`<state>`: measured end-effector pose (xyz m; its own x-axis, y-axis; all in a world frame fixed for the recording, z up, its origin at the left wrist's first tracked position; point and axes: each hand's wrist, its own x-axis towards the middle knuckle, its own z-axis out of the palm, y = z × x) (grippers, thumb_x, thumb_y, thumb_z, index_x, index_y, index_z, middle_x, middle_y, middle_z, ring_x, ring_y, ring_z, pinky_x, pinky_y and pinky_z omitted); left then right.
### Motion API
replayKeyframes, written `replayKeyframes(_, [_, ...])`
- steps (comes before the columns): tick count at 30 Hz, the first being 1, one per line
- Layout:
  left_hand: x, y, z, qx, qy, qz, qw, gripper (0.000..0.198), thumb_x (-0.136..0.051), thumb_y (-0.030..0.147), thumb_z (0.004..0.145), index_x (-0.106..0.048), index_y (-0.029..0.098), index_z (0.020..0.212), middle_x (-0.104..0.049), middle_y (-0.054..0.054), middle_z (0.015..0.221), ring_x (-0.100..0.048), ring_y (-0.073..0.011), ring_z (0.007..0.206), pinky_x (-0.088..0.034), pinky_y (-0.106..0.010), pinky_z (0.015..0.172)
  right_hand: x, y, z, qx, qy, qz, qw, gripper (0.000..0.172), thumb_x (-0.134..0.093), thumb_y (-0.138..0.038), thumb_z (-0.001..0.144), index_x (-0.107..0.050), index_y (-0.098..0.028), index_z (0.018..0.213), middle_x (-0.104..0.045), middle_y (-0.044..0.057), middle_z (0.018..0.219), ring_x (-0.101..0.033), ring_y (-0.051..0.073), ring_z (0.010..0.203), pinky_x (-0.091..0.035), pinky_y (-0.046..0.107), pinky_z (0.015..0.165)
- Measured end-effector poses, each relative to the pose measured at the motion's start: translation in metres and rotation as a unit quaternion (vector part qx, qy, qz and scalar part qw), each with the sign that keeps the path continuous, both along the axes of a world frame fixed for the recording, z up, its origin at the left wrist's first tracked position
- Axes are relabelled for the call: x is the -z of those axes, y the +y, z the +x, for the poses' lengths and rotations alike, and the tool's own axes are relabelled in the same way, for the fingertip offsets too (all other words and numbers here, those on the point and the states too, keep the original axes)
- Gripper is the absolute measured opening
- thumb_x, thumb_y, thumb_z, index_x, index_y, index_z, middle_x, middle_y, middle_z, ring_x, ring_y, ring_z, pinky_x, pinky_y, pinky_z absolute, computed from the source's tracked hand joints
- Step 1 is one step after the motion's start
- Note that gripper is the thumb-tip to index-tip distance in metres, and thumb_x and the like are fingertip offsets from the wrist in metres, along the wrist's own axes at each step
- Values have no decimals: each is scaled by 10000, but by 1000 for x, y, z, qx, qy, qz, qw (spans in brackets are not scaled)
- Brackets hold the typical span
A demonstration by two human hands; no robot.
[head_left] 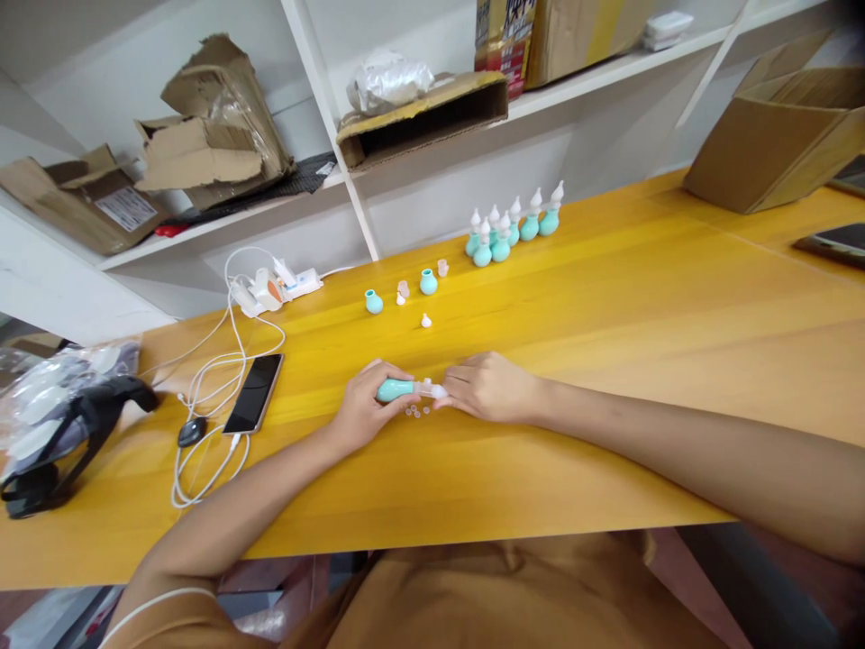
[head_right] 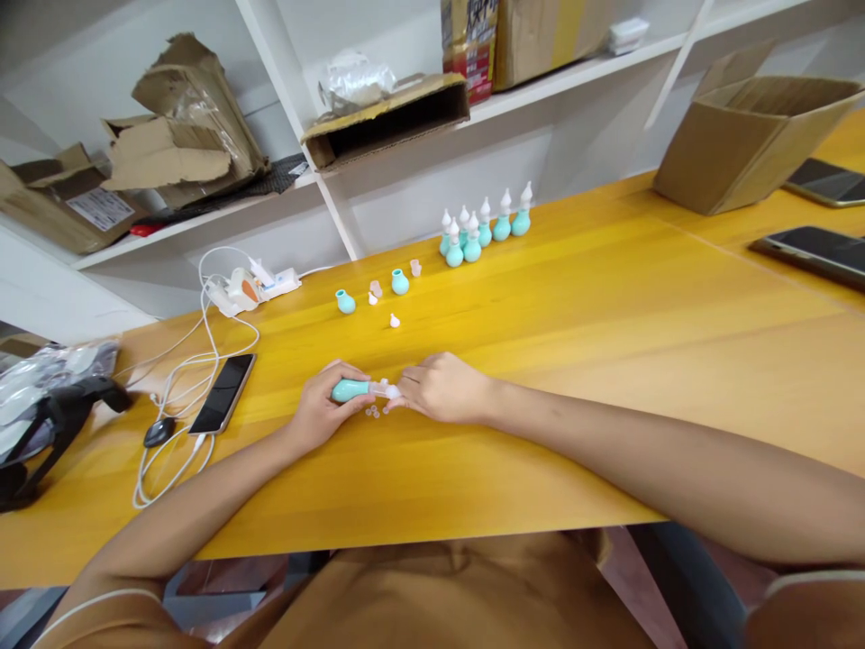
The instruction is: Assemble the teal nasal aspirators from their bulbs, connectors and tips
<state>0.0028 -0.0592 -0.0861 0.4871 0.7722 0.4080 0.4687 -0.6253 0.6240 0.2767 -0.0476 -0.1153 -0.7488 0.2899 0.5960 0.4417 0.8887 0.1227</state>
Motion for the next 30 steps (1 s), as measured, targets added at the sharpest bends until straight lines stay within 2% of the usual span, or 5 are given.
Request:
replayKeyframes(5, [-1, -1, -1, 1, -7, -23, 1000, 383, -783, 583, 950, -752, 220, 1069, -774, -72, 1000, -700, -219, 914, -536, -355, 859, 0, 0, 1, -9, -2, -38, 999, 644, -243, -481, 1210, -663, -141, 860, -648, 44, 720, -485, 127, 596, -236, 315, 616])
replayKeyframes(13, [-1, -1, -2, 7, -33, -60, 998, 383, -808, 575, 928, -749, 220, 1059, -773, -67, 994, -701, -210, 895, -537, -346, 853, 0, 3, 2, -33, -4, -143, 989, 699, -178, -543, 1196, -675, -147, 905, -669, 58, 746, -532, 147, 615, -296, 309, 625])
replayKeyframes(21, [-1, -1, -1, 20, -54, -111, 992, 438, -823, 614, 893, -744, 209, 1040, -773, -75, 976, -706, -205, 854, -555, -344, 815, 3, 5, 2, -54, 0, -170, 984, 661, -226, -524, 1202, -684, -144, 912, -698, 65, 790, -559, 148, 633, -317, 307, 640])
replayKeyframes(26, [-1, -1, -1, 30, -45, -92, 994, 420, -816, 601, 911, -744, 214, 1058, -772, -73, 968, -701, -206, 859, -545, -345, 820, 4, 5, 3, -52, -8, -182, 982, 646, -243, -519, 1203, -683, -142, 918, -703, 68, 803, -555, 145, 635, -312, 307, 645])
replayKeyframes(30, [-1, -3, -1, 26, -30, -44, 998, 360, -804, 556, 942, -741, 219, 1053, -771, -72, 983, -700, -209, 888, -535, -349, 837, 5, 3, 2, -38, -11, -171, 984, 648, -240, -521, 1203, -683, -140, 922, -698, 65, 797, -544, 144, 630, -294, 309, 643])
